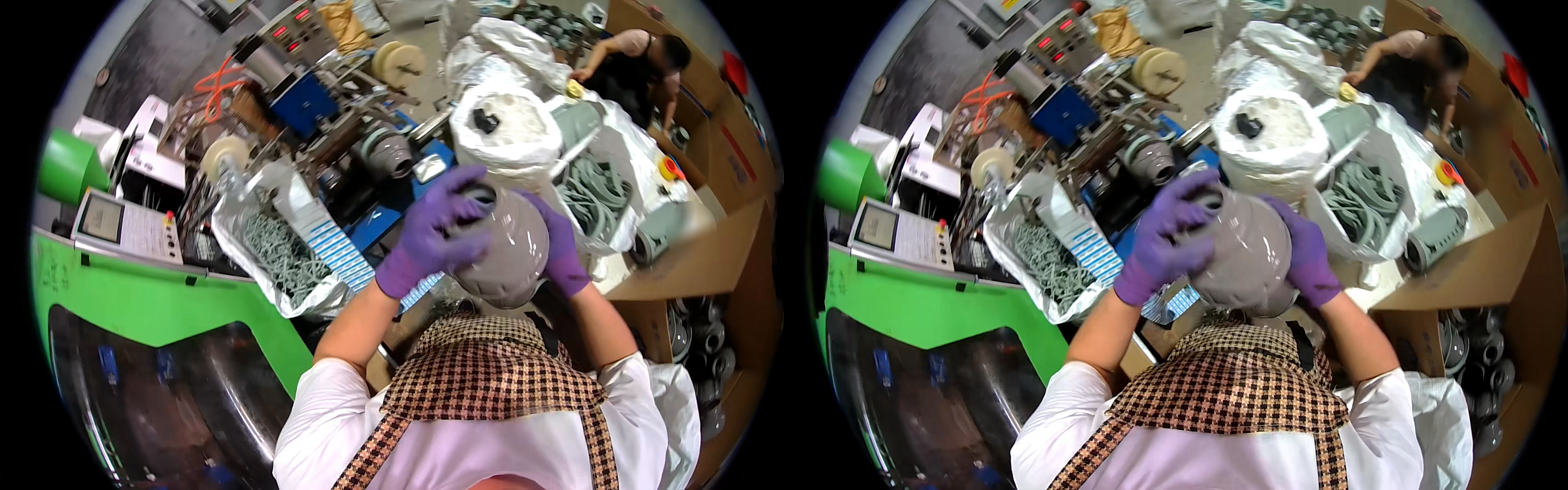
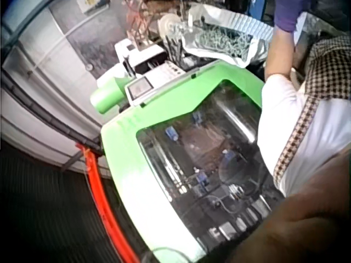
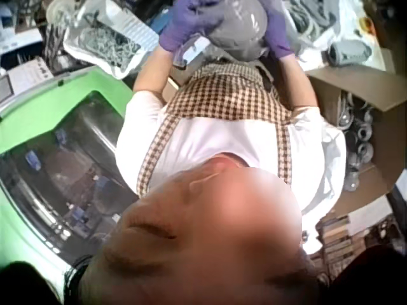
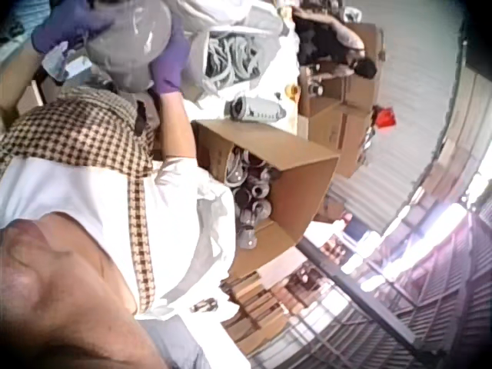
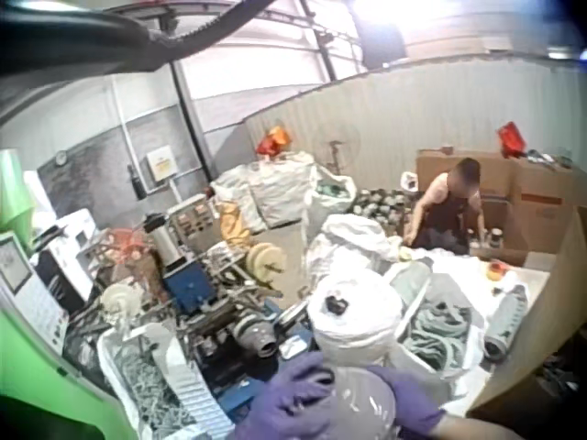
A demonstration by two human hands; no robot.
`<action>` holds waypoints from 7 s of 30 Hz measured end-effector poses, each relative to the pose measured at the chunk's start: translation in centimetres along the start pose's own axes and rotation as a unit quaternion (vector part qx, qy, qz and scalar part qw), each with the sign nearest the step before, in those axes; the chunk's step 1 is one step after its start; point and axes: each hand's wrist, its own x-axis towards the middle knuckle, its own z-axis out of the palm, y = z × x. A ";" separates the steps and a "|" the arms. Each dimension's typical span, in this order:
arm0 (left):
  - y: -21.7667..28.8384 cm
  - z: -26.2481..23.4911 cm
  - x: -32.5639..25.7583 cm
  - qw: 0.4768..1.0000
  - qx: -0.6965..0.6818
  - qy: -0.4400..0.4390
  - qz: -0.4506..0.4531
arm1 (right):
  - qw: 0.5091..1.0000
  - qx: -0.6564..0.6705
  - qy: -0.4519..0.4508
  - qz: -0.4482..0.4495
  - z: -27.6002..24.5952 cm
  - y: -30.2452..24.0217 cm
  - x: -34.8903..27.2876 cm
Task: The person assembles light green electric kettles by hand in a factory setting. They pick up kettle bodies and lids from nearby bags and boxes, fit the lids onto the bodies, and place the assembled units into a large white sack. The process is repeated continuously throughout the clip.
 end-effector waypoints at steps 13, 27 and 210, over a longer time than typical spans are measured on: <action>1.5 -16.7 4.5 0.952 0.210 0.200 -0.100 | 0.987 -0.038 -0.152 -0.020 10.6 -2.2 11.1; 0.8 -17.9 4.3 0.944 0.178 0.172 -0.216 | 0.945 0.156 -0.238 0.162 10.6 -2.9 15.3; -6.8 -5.1 10.9 0.979 -0.191 0.067 -0.036 | 0.908 0.417 0.037 0.004 -1.3 3.2 16.1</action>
